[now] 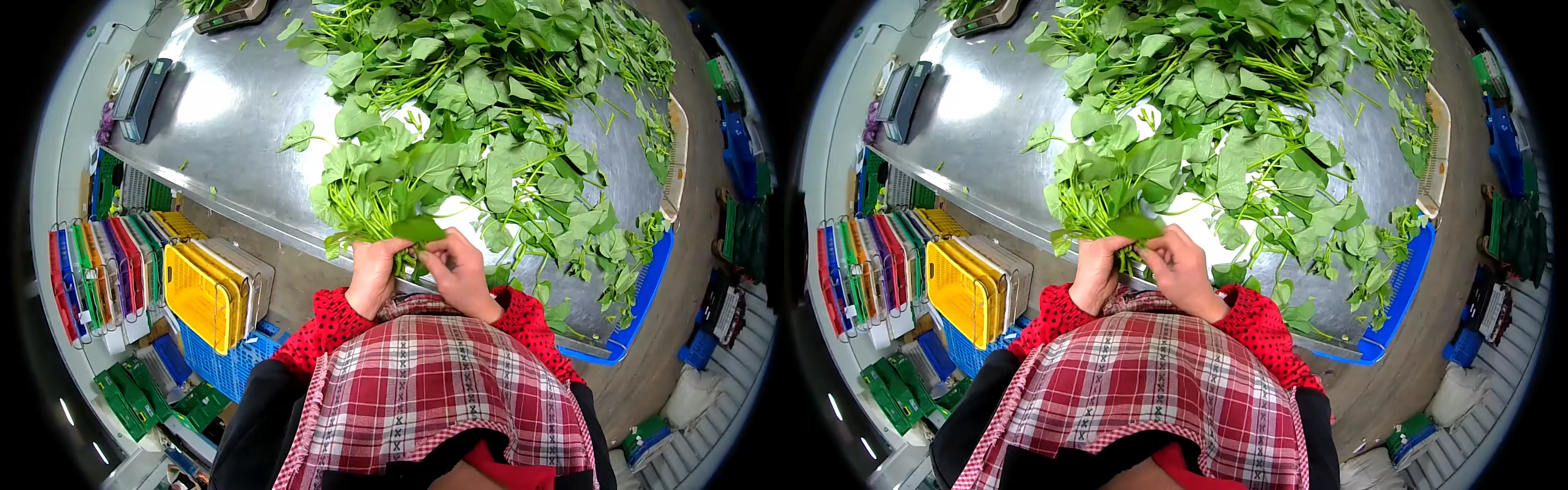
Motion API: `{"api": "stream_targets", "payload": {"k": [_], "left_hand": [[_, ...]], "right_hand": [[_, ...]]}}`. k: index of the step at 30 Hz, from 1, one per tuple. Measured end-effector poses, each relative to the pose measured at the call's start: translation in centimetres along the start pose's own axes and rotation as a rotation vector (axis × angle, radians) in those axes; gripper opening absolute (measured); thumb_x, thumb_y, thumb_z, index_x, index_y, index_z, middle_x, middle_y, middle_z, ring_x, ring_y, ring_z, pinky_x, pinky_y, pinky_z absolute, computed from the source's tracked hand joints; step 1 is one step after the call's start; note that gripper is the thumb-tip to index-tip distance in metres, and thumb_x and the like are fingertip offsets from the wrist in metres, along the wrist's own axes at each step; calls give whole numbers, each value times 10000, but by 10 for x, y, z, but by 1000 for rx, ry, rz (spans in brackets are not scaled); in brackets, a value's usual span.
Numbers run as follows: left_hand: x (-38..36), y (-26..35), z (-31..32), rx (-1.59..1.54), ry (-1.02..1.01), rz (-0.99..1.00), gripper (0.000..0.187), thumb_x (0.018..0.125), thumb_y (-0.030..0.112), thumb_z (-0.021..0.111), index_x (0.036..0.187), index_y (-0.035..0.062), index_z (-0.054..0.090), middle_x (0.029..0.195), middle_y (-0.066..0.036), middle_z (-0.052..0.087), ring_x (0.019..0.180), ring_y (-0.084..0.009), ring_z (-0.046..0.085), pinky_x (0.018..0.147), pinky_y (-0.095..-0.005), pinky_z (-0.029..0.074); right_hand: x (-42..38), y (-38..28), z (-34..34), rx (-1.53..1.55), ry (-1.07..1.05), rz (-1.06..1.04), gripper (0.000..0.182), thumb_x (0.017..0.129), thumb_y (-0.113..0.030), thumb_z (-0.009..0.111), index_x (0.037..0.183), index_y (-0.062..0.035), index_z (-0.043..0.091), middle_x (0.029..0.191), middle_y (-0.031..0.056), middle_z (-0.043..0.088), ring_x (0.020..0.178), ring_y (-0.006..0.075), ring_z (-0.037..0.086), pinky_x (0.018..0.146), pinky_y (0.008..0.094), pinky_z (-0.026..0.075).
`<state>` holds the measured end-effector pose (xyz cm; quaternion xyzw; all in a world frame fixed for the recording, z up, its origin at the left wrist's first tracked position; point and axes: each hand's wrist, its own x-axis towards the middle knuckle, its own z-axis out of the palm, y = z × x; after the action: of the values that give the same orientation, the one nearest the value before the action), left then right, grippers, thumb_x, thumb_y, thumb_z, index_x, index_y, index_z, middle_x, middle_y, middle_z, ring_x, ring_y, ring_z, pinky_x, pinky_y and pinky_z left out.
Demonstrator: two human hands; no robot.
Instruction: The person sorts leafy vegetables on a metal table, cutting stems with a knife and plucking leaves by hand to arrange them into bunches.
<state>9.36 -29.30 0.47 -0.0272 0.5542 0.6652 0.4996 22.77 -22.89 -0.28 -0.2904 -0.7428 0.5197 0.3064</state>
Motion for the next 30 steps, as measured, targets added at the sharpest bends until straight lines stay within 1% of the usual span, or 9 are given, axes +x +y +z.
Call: {"api": "stream_targets", "payload": {"k": [2, 9, 13, 16, 17, 18, 20, 23, 30], "left_hand": [[-4, 2, 7, 33, 30, 25, 268, 741, -91, 661, 996, -26, 612, 947, -83, 659, 803, -173, 637, 720, -290, 511], [31, 29, -10, 3, 105, 298, 247, 741, -64, 632, 985, -32, 622, 940, -76, 656, 816, -176, 621, 734, -298, 499], [15, -6, -30, 292, -73, 156, 244, 801, 14, 655, 1043, -2, 627, 986, -86, 660, 876, -202, 635, 770, -332, 523], [-7, -5, -9, 1040, -333, 731, 185, 757, 22, 634, 935, 4, 682, 848, -64, 675, 760, -129, 616, 682, -299, 499], [-5, -4, -10, 1174, -400, 880, 177, 764, 20, 645, 936, -3, 681, 851, -63, 679, 763, -126, 620, 684, -290, 500], [-4, -2, -9, 1291, -453, 1045, 170, 771, 18, 657, 937, -11, 679, 854, -63, 684, 765, -123, 624, 686, -281, 501], [-12, 1, 6, 467, -212, 155, 170, 785, 11, 671, 951, -28, 675, 911, -64, 688, 810, -135, 638, 753, -288, 505], [-22, 6, 22, 249, -156, 77, 251, 778, -31, 665, 1029, -22, 653, 975, -83, 682, 830, -182, 653, 764, -298, 520], [-19, 13, 17, 211, 11, 80, 277, 767, -4, 704, 1037, -21, 644, 949, -85, 677, 781, -152, 637, 719, -291, 513]], "right_hand": [[-3, -2, 3, 578, 158, 493, 103, 836, 11, 657, 897, -18, 579, 800, 42, 603, 625, 98, 544, 560, 235, 442], [11, 10, -64, 1039, 609, 321, 146, 914, -115, 597, 1012, -36, 522, 849, 69, 599, 664, 138, 555, 673, 291, 486], [0, 17, -36, 692, -3, 547, 363, 895, -189, 633, 1213, -35, 547, 1033, 100, 627, 952, 176, 609, 816, 291, 487], [-5, 20, -12, 46, -39, 156, 351, 860, -136, 647, 1175, 7, 588, 986, 80, 648, 907, 159, 620, 848, 281, 479], [-1, 20, -15, 252, 27, 115, 310, 849, -127, 655, 1124, 6, 608, 986, 59, 647, 911, 127, 603, 841, 270, 473], [16, -2, -26, 309, -133, 616, 266, 853, -121, 653, 1085, 5, 619, 999, 53, 642, 902, 122, 594, 808, 273, 481], [0, 16, -16, 488, 14, 430, 212, 875, -147, 653, 1031, -6, 630, 945, 48, 654, 834, 126, 609, 740, 273, 492], [-3, 23, -4, 538, 225, 366, 208, 899, -177, 646, 1011, -3, 634, 861, 56, 663, 743, 130, 623, 669, 269, 499], [10, 2, -13, 618, 46, 675, 183, 878, -161, 688, 941, 2, 635, 738, 33, 638, 608, 82, 574, 527, 198, 441]]}}
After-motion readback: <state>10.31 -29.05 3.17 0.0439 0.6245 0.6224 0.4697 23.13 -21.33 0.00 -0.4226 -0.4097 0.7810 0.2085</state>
